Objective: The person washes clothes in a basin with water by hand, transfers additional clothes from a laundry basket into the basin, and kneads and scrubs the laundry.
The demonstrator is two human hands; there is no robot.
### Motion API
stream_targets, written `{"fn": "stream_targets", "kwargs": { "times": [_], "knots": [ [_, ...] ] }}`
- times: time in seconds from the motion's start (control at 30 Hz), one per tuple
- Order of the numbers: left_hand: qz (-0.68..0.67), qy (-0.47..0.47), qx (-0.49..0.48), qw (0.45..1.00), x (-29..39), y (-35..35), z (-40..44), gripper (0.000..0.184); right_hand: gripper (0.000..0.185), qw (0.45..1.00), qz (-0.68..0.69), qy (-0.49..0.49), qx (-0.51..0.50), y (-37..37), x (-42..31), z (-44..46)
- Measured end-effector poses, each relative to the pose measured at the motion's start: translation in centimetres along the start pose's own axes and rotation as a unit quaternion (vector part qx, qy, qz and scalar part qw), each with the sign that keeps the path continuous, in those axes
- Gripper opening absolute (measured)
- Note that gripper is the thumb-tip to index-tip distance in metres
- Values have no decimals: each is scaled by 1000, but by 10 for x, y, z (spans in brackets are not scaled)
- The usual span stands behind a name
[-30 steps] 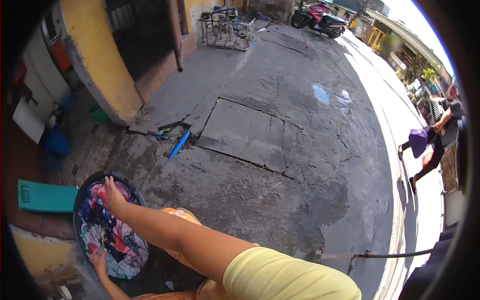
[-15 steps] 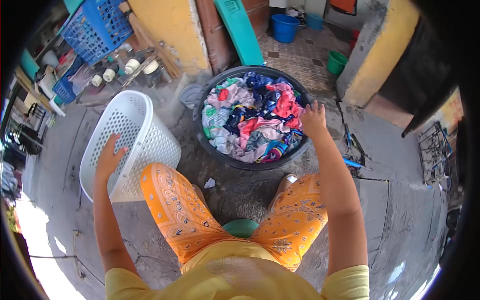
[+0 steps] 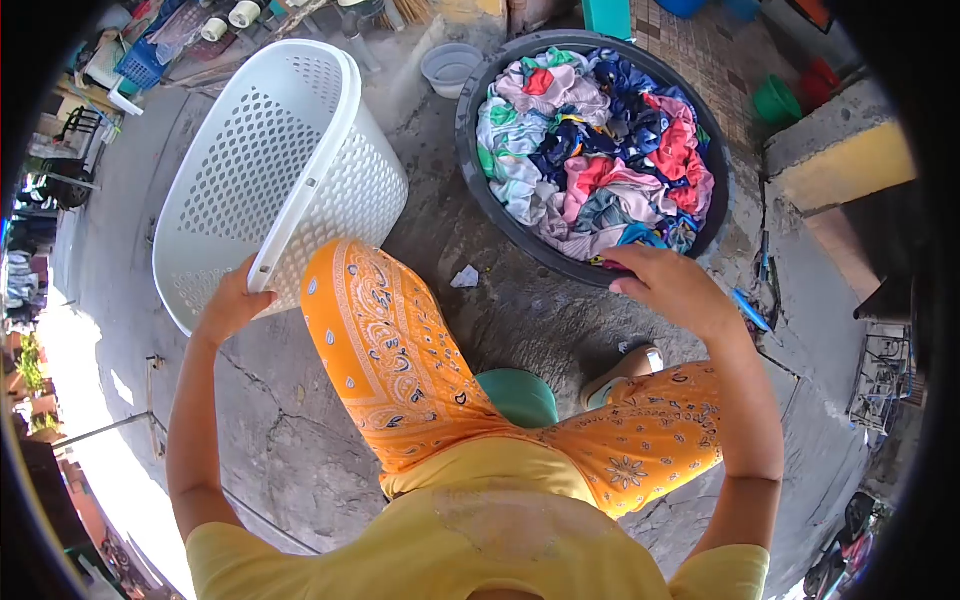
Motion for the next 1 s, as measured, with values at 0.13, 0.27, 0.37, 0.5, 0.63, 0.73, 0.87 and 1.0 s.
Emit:
{"fn": "stream_targets", "kwargs": {
  "times": [0.13, 0.27, 0.37, 0.5, 0.63, 0.73, 0.87, 1.0],
  "knots": [
    [55, -56, 10, 997, -27, 9, 1, 37, 33, 996, 80, 23, -27, 25, 29, -4],
    [142, -122, 4, 982, -26, 4, 5, 28, 35, 992, -68, 93, -59, 42, 83, 10],
    [134, -24, 53, 989, -23, 5, 7, 25, 38, 989, -136, 50, -12, 32, 94, 31],
    [112, -99, 29, 988, -28, 7, 6, 25, 38, 994, -95, 51, 2, 22, 106, 49],
    [174, -138, 1, 975, -24, 12, 0, 30, 29, 973, -48, 154, 164, -27, 160, 42],
    [139, -184, -20, 973, -23, 21, -5, 30, 25, 853, -1, 307, 422, -51, 219, -60],
    [119, -264, 22, 957, -36, -12, 7, 25, 25, 636, 301, 638, 313, 49, 290, -288],
    [70, -308, -16, 949, -42, -74, 11, 25, 47, 535, 176, 815, -137, -89, 183, -435]
  ]
}}
Point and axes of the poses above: each hand's wrist, its own z-axis towards the middle knuckle, its own y-axis out of the palm, x = y × z, the point moved 8 cm from there along z, towards the middle knuckle, and after that the axes turned 1 degree about x, right-handed, at the moved point
